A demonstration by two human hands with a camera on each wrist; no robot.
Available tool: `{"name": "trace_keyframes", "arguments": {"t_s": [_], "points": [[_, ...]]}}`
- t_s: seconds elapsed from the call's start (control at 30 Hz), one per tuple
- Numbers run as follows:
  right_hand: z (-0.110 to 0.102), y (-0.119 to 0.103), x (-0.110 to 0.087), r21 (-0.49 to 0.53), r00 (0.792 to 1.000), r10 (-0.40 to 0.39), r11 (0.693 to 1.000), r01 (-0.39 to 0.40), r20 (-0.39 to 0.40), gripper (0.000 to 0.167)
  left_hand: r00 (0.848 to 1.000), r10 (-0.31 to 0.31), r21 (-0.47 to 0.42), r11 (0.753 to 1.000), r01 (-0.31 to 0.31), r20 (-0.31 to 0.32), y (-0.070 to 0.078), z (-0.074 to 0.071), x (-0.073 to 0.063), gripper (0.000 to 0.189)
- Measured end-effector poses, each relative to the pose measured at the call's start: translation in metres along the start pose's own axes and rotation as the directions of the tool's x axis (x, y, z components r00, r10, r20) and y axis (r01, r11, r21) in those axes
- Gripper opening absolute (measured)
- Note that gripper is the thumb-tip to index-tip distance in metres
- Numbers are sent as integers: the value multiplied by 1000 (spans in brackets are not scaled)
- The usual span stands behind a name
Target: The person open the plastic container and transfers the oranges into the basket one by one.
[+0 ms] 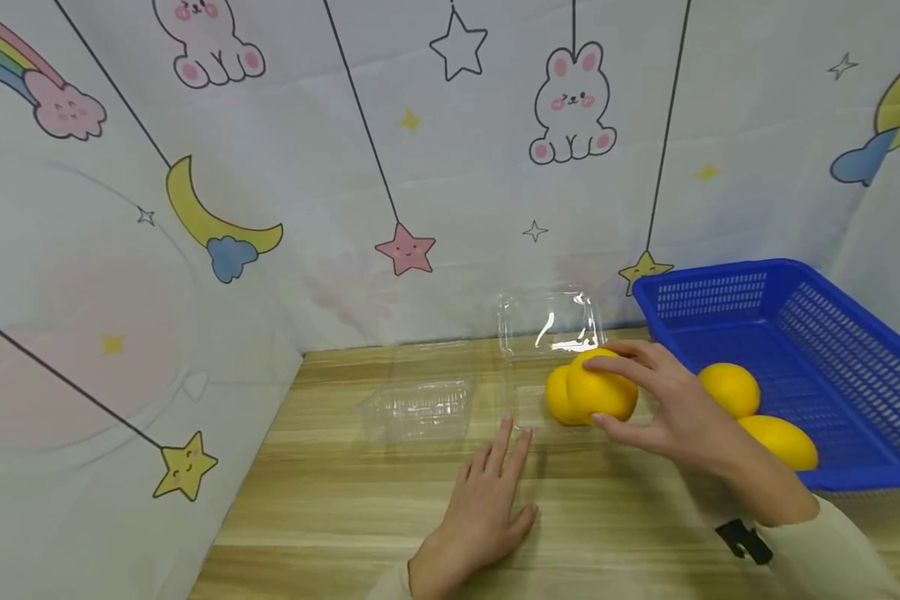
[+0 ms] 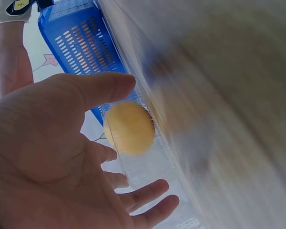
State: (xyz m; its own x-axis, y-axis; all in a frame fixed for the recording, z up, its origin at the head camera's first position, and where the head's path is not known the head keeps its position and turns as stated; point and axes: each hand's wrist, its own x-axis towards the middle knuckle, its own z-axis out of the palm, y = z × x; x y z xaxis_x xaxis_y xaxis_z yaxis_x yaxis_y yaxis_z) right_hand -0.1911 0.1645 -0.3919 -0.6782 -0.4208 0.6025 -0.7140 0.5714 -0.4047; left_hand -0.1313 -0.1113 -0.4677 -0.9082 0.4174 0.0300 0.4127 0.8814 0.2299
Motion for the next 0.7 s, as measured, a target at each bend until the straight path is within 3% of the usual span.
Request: {"name": "trace_keyframes", "arguments": {"t_s": [0.27, 0.7], "points": [[-21, 9, -11, -45, 999, -8, 999, 7, -34, 73, 1000, -6, -3, 1000, 6, 4, 0, -3, -1, 93], [-61, 34, -45, -107, 985, 157, 981, -164, -71, 70, 1000, -15, 30, 999, 15, 10, 3, -5, -1, 95]]}}
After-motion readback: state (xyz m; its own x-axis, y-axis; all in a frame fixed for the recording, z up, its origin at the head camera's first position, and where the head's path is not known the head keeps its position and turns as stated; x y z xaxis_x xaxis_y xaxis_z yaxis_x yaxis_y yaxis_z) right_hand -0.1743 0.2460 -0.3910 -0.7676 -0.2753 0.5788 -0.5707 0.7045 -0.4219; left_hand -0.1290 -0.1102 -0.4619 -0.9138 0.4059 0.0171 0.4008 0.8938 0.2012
